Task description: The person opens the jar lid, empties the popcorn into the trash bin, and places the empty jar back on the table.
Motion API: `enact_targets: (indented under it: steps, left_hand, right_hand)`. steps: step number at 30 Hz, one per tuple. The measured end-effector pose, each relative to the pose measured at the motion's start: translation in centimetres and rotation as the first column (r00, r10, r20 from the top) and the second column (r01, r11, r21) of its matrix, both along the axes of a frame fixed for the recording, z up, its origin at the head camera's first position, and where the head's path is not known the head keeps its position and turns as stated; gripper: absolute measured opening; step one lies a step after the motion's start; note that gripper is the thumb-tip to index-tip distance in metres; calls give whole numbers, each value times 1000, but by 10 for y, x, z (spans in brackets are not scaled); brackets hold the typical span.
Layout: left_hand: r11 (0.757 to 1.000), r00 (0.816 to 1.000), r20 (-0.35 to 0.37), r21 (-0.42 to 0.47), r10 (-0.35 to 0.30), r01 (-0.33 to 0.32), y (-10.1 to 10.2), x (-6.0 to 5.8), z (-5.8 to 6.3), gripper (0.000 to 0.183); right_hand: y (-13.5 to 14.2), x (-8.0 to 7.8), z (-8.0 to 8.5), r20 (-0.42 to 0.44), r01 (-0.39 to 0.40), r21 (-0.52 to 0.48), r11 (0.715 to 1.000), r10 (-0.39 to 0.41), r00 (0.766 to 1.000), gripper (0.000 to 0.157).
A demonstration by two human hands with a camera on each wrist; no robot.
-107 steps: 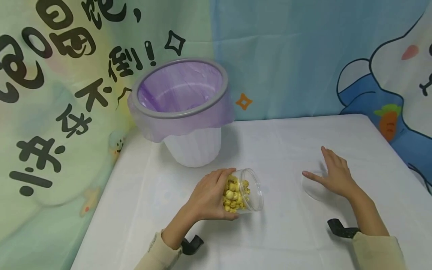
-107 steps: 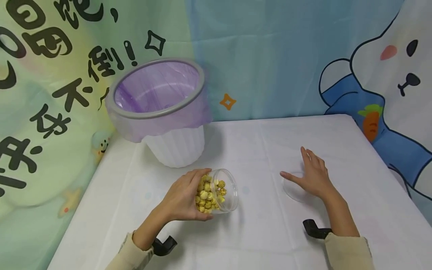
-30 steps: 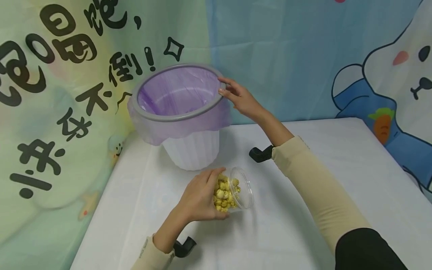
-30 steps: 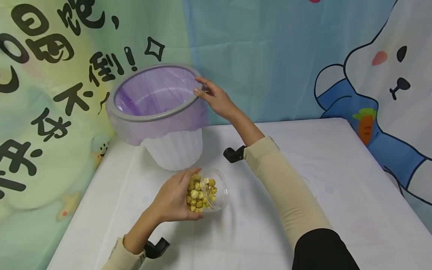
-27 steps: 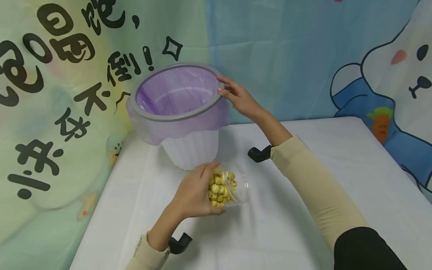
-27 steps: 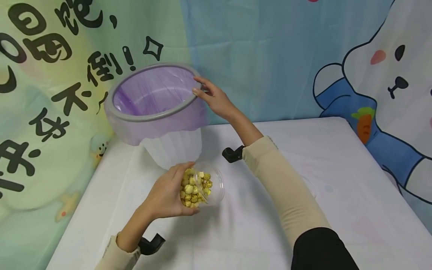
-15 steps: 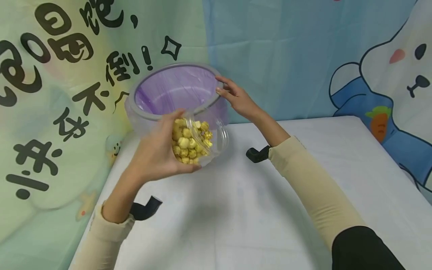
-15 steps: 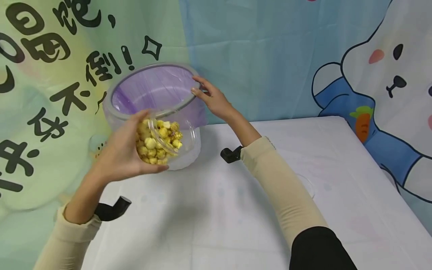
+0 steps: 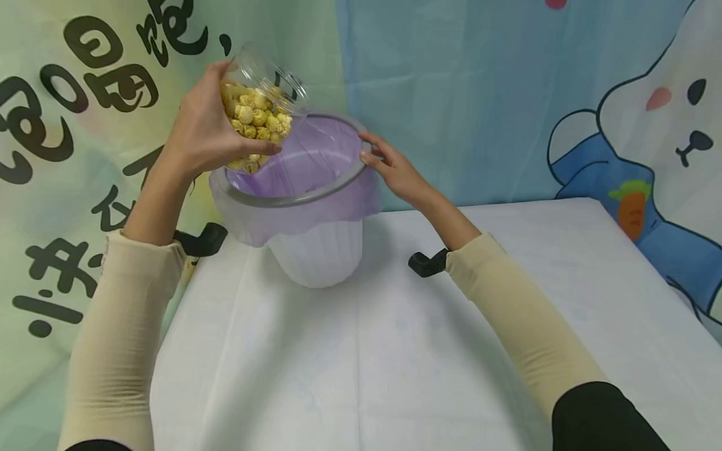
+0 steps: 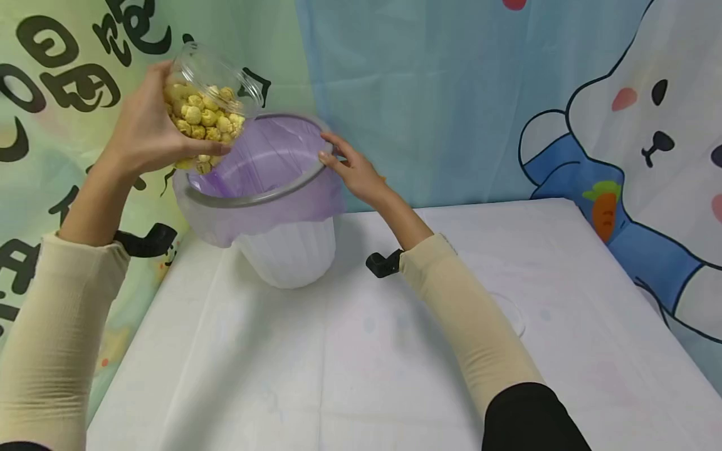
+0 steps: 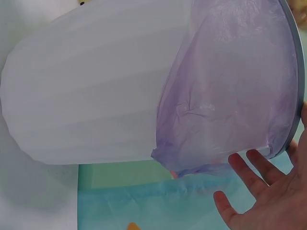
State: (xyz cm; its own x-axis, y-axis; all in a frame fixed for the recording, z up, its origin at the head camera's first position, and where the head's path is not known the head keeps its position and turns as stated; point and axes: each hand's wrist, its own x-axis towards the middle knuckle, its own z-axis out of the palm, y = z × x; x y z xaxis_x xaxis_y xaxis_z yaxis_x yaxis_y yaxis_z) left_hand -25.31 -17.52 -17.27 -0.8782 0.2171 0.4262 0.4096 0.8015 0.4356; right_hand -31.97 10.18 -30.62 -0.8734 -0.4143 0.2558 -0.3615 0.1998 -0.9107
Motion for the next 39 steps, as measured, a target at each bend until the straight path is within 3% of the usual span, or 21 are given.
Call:
enact_targets:
  steps: [6, 11, 19, 27, 29, 35, 39]
  left_hand:
    - [988, 996, 40, -139, 73, -67, -14, -43, -15, 117]
    - [936, 996, -5, -341, 88, -84, -18, -59, -31, 114]
    - [803, 998, -56, -594, 18, -48, -13, -65, -45, 110]
    - [686, 983, -154, -726, -97, -46, -8, -69, -51, 103]
    - [669, 979, -170, -741, -109, -54, -8, -69, -52, 104]
    - [658, 963, -215, -751, -163, -56, -9, -69, -56, 93]
    - [639, 948, -240, -768, -206, -56, -11, -69, -57, 90]
  right_hand:
    - [0, 0, -2, 7, 5, 15, 1000, -5, 1000, 52]
    - [-1, 6, -4, 26, 1, 17, 1000, -1, 1000, 52]
    - [1, 7, -11, 33, 2, 9, 1000, -2, 999, 52]
    - [1, 6, -6, 31, -9, 9, 1000, 9, 999, 52]
    - [0, 10, -1, 41, -15, 4, 1000, 15, 999, 52]
    - [-2, 23, 14, 46, -23, 6, 1000, 22, 999, 52]
    - [0, 14, 8, 39, -13, 6, 1000, 12, 999, 52]
